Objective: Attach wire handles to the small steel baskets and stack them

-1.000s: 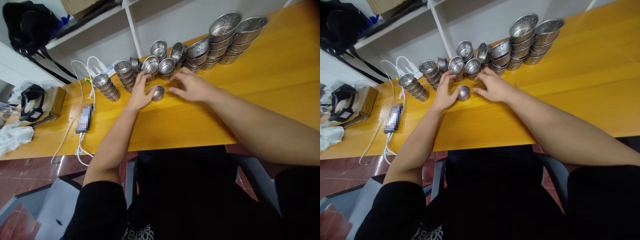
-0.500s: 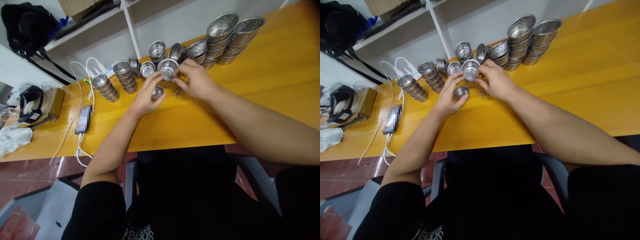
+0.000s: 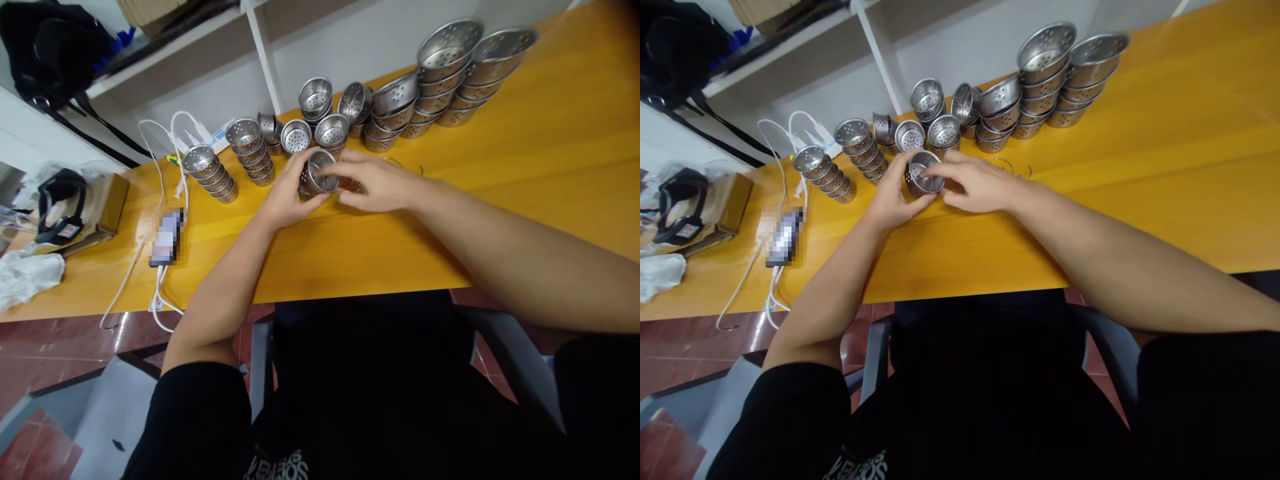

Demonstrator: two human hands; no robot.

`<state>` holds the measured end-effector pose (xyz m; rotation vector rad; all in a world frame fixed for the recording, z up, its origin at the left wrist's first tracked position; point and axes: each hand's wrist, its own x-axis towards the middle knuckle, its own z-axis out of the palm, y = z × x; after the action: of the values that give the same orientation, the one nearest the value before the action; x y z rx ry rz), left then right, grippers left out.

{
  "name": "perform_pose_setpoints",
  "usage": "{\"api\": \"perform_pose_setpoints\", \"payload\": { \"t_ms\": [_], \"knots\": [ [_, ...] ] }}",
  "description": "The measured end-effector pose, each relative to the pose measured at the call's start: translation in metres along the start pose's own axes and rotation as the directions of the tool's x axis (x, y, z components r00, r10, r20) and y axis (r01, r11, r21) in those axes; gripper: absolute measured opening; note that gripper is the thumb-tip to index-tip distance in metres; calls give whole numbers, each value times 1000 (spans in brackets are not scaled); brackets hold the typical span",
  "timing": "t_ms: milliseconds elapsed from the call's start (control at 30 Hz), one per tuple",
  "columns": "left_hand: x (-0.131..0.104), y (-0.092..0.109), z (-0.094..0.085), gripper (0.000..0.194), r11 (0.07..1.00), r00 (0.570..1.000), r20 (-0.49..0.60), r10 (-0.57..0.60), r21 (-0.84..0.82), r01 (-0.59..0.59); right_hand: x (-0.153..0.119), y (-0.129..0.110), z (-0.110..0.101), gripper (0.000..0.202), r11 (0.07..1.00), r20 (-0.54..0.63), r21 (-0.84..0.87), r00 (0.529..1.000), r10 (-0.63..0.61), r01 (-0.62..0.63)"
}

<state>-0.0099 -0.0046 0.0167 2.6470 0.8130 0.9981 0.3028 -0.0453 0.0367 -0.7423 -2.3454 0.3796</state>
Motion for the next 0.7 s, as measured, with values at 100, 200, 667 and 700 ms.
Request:
{"api": "perform_pose_setpoints", "payload": {
  "t_ms": [100,200,667,700],
  "knots": [
    [1,8,-1,103,1000,999,37,-4,0,4,-1,3,-1,45,1000,8,-10,1000,17,-16],
    [1,9,-4,103,1000,999,48,-23,7,22,0,2,-2,42,1000,3,-2,1000,28,-28],
    [-1,-6,-3,106,999,999,38,20,-30,-19,6,0,-5,60,996,-67,79,997,36,-31],
    [-1,-7,-2,107,999,999,41,22,-29,-21,6,2,-5,60,996,-63,81,997,37,-32]
  ]
}}
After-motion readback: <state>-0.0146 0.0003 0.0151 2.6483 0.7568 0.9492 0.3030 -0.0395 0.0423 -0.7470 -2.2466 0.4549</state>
